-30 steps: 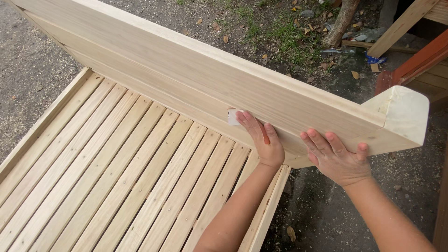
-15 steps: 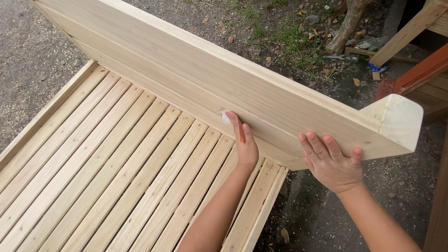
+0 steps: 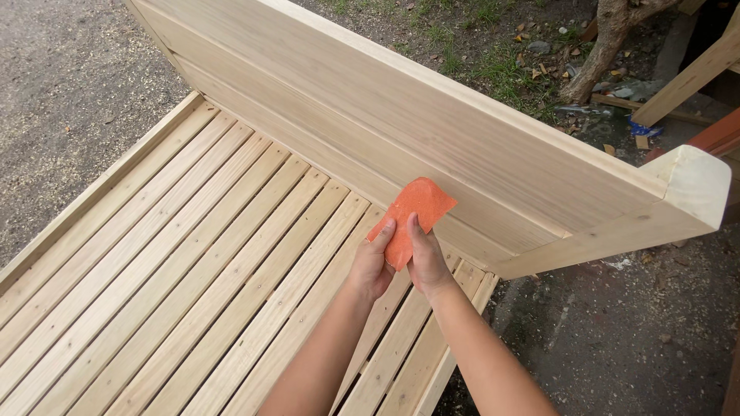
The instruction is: The person sands the edge and side of a wooden bed frame using a sanding block. They move along the length of the frame, smoothing the surface with consistent strokes.
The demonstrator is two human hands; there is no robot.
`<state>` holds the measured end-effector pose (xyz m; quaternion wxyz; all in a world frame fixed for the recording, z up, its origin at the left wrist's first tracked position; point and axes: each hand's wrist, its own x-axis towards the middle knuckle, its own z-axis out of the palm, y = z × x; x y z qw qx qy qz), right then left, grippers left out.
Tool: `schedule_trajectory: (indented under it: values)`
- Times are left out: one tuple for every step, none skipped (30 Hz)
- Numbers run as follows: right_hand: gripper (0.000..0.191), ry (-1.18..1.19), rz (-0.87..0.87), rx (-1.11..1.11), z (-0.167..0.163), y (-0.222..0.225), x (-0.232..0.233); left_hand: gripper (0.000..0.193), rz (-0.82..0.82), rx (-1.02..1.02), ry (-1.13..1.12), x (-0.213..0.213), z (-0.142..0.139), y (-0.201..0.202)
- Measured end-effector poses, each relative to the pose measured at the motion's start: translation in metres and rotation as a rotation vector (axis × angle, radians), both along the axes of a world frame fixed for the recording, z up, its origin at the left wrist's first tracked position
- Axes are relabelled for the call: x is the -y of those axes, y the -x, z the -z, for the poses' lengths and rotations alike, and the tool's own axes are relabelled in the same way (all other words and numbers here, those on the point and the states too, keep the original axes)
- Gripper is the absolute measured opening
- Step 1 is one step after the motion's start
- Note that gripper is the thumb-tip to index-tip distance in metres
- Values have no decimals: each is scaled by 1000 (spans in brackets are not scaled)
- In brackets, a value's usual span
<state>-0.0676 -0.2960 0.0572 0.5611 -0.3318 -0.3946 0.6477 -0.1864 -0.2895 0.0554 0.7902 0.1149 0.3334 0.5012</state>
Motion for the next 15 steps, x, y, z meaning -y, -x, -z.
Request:
schedule_trajectory:
  values:
    - [84, -22, 45, 121, -9, 6, -5, 48, 31, -51, -19, -4, 6, 7]
    - [78, -43, 89, 245, -17, 9, -8, 47, 61, -99, -37, -9, 14, 15]
    - [70, -270, 175, 519, -26, 6, -10, 46, 87, -150, -55, -15, 23, 23]
    - [63, -499, 256, 787, -33, 0, -10, 46, 95, -294, -88, -23, 34, 33]
    - [61, -714, 366, 1169, -39, -12, -10, 46, 106, -438, -116, -31, 46, 43]
    - [65, -923, 471, 1557, -42, -27, -8, 47, 124, -580, -142, -36, 60, 53]
    - [68, -971, 495, 1790, -42, -39, -7, 47, 70, -753, -193, -43, 76, 65]
    - [72, -1011, 516, 2022, -40, -53, -6, 47, 18, -929, -247, -49, 92, 78]
    - [75, -1046, 529, 2257, -36, -64, -6, 49, 45, -1238, -275, -52, 109, 93]
    - [73, -1050, 490, 2380, -30, -73, -7, 51, 74, -1543, -304, -55, 126, 107]
    - [72, -1055, 439, 2500, -24, -81, -10, 57, 125, -1664, -324, -59, 142, 120]
    - [71, -1062, 380, 2620, -18, -87, -12, 63, 178, -1782, -344, -62, 157, 130]
    - [71, -1079, 399, 2707, -13, -92, -16, 66, 303, -1869, -329, -64, 171, 137]
    - [70, -1098, 410, 2793, -9, -96, -22, 70, 436, -1949, -313, -65, 182, 143]
    - [69, -1121, 421, 2875, -5, -97, -26, 69, 493, -1984, -386, -64, 194, 147]
